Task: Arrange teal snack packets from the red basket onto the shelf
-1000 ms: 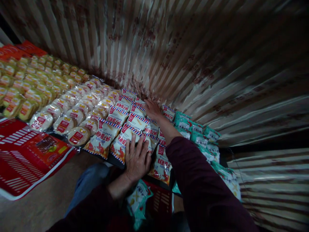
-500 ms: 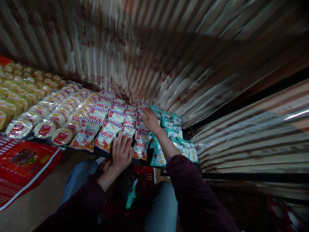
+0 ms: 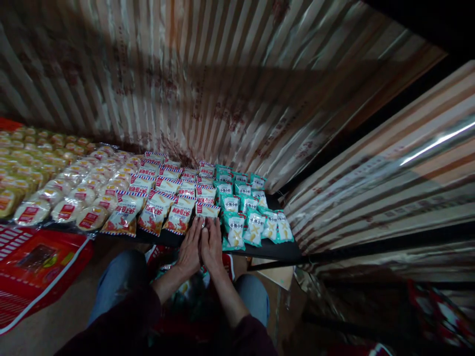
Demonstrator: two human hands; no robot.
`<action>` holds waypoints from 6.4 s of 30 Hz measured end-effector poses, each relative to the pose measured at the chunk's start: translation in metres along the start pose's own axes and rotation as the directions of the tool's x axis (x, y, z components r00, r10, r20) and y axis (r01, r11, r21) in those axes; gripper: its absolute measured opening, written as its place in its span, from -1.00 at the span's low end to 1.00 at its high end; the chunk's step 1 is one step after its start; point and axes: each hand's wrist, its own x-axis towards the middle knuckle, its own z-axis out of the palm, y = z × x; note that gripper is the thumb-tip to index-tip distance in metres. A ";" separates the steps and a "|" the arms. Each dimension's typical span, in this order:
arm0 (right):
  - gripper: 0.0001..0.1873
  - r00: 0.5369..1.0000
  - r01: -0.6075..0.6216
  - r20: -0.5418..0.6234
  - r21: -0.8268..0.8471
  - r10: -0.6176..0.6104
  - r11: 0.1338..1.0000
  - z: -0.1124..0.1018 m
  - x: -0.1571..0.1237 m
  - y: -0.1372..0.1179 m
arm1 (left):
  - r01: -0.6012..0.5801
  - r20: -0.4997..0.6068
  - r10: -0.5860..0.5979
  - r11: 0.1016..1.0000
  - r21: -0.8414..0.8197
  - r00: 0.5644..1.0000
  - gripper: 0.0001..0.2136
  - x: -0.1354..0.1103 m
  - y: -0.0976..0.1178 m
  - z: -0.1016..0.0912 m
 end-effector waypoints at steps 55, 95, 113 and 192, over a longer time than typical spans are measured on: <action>-0.51 0.934 0.294 -0.088 -0.361 -0.346 0.885 -0.045 0.108 0.011 | -0.177 0.012 0.177 0.984 -0.003 0.984 -0.51 0.023 -0.009 0.001; -0.32 0.948 0.099 -0.301 -0.032 -0.104 0.995 -0.038 0.014 0.089 | -0.287 0.056 0.288 0.958 -0.028 0.956 -0.50 0.018 0.038 0.024; -0.27 0.983 -0.025 -0.181 0.053 0.034 0.998 -0.061 0.065 0.072 | -0.284 0.021 0.284 0.958 0.046 0.959 -0.53 0.024 0.036 0.033; -0.40 0.894 0.057 -0.426 -0.200 -0.139 0.978 -0.120 0.067 0.121 | -0.445 0.200 0.425 0.894 0.061 0.883 -0.59 0.046 0.096 0.057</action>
